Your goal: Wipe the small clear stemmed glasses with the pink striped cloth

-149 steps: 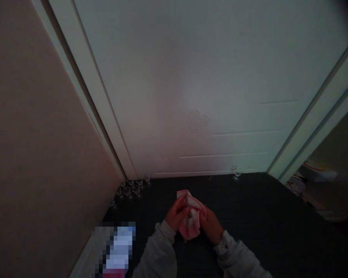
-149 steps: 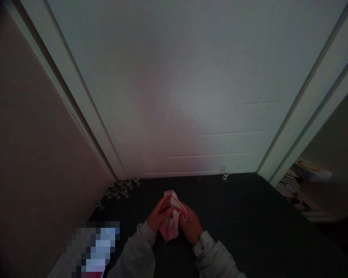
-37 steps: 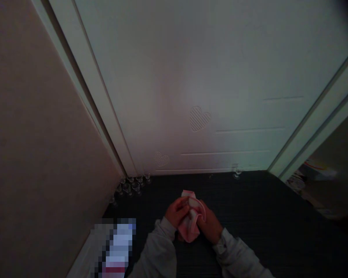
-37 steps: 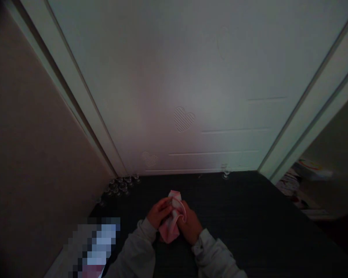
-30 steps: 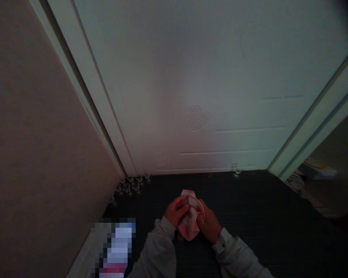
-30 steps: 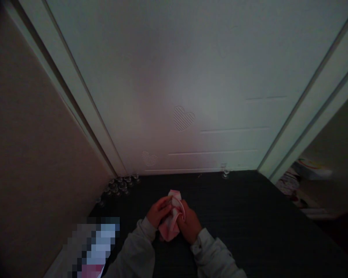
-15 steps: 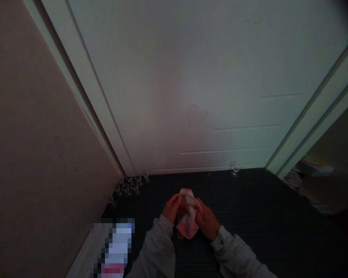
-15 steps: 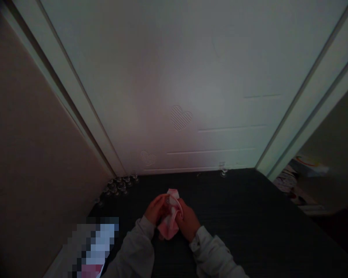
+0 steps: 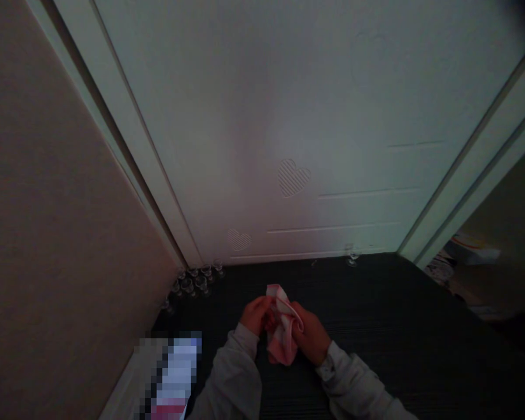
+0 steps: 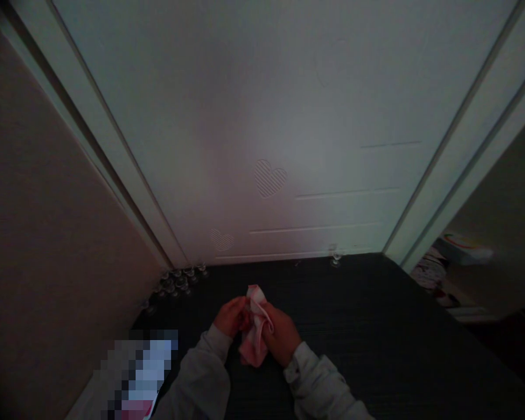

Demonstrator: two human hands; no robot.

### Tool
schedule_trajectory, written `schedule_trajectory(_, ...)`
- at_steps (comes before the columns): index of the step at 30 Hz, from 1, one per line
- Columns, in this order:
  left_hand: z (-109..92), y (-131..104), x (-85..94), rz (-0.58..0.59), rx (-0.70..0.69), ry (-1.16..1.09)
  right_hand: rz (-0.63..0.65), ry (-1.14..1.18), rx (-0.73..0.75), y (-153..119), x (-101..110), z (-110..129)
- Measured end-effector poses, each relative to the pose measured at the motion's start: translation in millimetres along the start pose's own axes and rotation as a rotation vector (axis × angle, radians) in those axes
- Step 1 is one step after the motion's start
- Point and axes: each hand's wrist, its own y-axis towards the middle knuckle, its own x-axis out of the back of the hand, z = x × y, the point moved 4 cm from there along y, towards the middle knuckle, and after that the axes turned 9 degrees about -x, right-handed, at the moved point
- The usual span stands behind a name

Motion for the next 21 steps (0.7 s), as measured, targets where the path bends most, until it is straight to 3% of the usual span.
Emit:
schedule_trajectory(11,-10,-7,-5.6,0.042,0.011,-0.159,0.004,0.058,-0.070,1,5,1)
schedule_trajectory(21,-20,-13,-10.1,0.058,-0.029,-0.288,0.040,0.327,-0.067,7,2,-8)
